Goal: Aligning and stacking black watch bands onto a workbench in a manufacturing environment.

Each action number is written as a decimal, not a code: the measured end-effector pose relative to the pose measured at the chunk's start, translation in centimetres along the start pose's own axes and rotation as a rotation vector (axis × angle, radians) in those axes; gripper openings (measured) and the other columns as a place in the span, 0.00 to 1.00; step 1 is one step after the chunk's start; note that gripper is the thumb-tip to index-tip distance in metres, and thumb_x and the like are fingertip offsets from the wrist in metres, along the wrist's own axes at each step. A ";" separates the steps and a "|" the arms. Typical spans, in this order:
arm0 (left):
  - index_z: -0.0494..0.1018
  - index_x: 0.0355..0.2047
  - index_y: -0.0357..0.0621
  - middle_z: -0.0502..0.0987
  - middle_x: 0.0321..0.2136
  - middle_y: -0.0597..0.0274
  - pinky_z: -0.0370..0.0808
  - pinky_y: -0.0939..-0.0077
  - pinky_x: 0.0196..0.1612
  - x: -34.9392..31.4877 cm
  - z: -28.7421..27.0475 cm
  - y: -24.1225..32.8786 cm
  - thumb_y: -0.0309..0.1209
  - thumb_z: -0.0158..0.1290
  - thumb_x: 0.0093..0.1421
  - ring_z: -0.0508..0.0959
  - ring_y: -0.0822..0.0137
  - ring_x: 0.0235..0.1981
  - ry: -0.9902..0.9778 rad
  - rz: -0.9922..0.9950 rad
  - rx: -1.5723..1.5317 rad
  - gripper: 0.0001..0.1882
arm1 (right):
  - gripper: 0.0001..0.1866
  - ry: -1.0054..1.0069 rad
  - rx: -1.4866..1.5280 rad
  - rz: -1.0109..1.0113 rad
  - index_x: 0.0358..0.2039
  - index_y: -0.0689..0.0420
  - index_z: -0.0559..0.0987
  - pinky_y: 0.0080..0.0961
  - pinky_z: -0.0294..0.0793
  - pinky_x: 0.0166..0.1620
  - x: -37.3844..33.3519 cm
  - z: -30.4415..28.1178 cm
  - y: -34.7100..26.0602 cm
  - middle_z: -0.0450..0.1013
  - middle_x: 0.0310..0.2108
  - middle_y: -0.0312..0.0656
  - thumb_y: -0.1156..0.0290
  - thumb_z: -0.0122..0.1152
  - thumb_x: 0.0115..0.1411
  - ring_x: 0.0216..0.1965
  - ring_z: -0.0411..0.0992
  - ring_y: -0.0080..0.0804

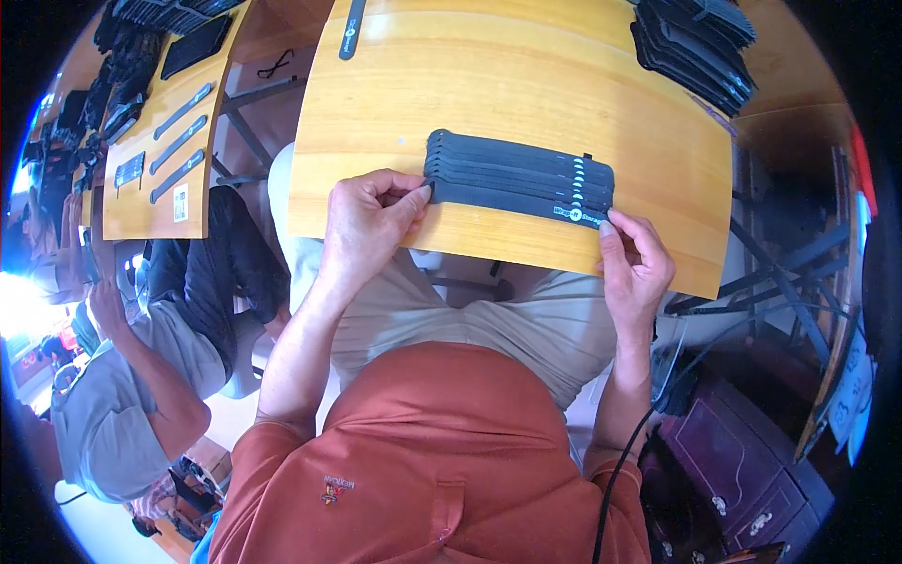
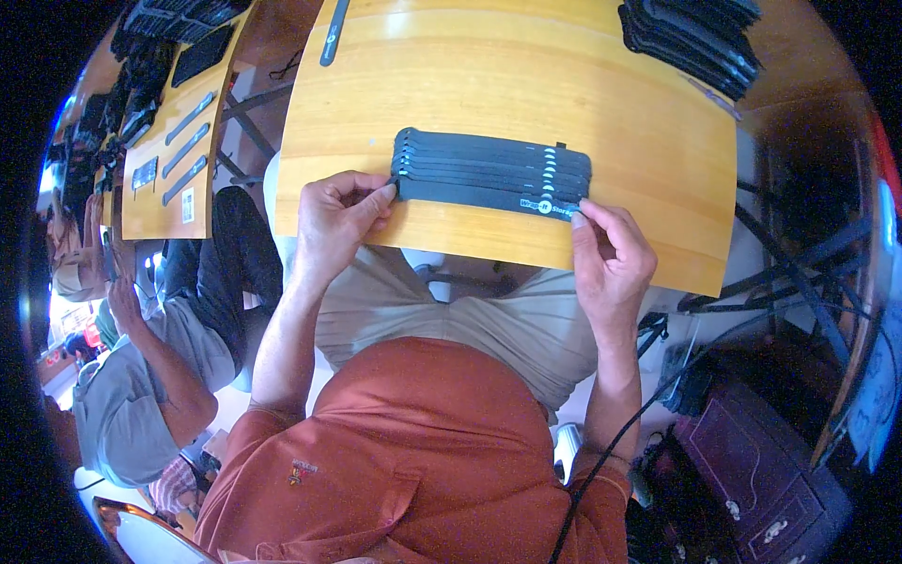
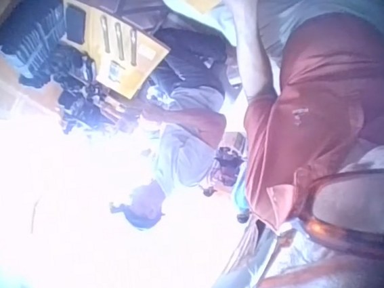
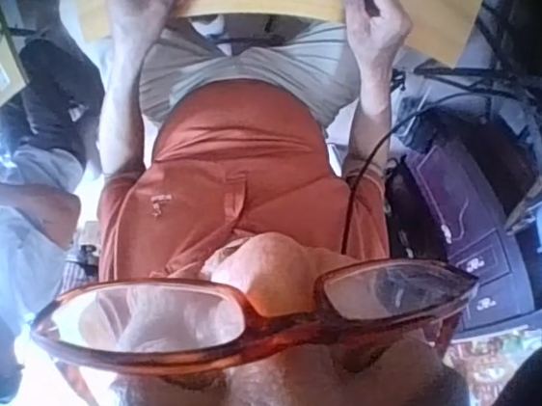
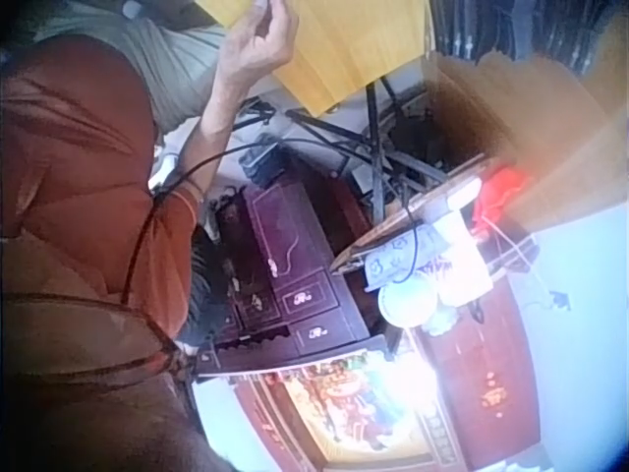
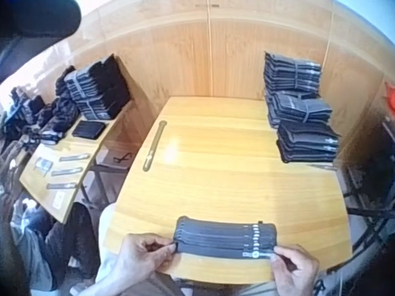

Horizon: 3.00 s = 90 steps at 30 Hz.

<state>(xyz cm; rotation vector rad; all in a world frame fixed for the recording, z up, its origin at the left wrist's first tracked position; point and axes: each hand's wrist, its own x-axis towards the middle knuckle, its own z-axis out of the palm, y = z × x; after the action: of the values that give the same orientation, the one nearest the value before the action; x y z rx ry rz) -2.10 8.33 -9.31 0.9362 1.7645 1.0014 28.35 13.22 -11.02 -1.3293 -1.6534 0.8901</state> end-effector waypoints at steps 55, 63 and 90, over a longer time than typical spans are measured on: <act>0.82 0.37 0.32 0.81 0.23 0.66 0.74 0.87 0.27 -0.1 -0.1 0.7 0.25 0.62 0.65 0.77 0.81 0.23 -0.002 -0.066 -0.003 0.06 | 0.07 0.008 -0.127 -0.065 0.40 0.67 0.84 0.19 0.73 0.29 0.9 0.5 -0.6 0.78 0.30 0.43 0.84 0.65 0.61 0.27 0.75 0.23; 0.82 0.37 0.30 0.81 0.23 0.66 0.73 0.85 0.27 -0.1 -0.1 0.8 0.22 0.62 0.65 0.75 0.82 0.22 -0.019 -0.062 -0.023 0.05 | 0.07 -0.017 -0.150 -0.049 0.41 0.67 0.84 0.18 0.74 0.30 0.9 0.3 -0.8 0.79 0.31 0.43 0.84 0.64 0.61 0.28 0.75 0.21; 0.82 0.38 0.34 0.82 0.25 0.65 0.77 0.86 0.27 0.0 -0.2 0.5 0.27 0.63 0.65 0.79 0.80 0.24 -0.029 -0.068 0.031 0.07 | 0.06 0.004 -0.106 -0.028 0.39 0.66 0.85 0.18 0.74 0.30 0.9 0.5 -0.5 0.79 0.30 0.42 0.82 0.66 0.61 0.28 0.76 0.22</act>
<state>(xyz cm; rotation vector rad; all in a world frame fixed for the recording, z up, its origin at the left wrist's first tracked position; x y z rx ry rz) -2.20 8.49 -8.82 0.8996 1.7810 0.9153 27.63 13.98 -10.65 -1.3746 -1.7325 0.7923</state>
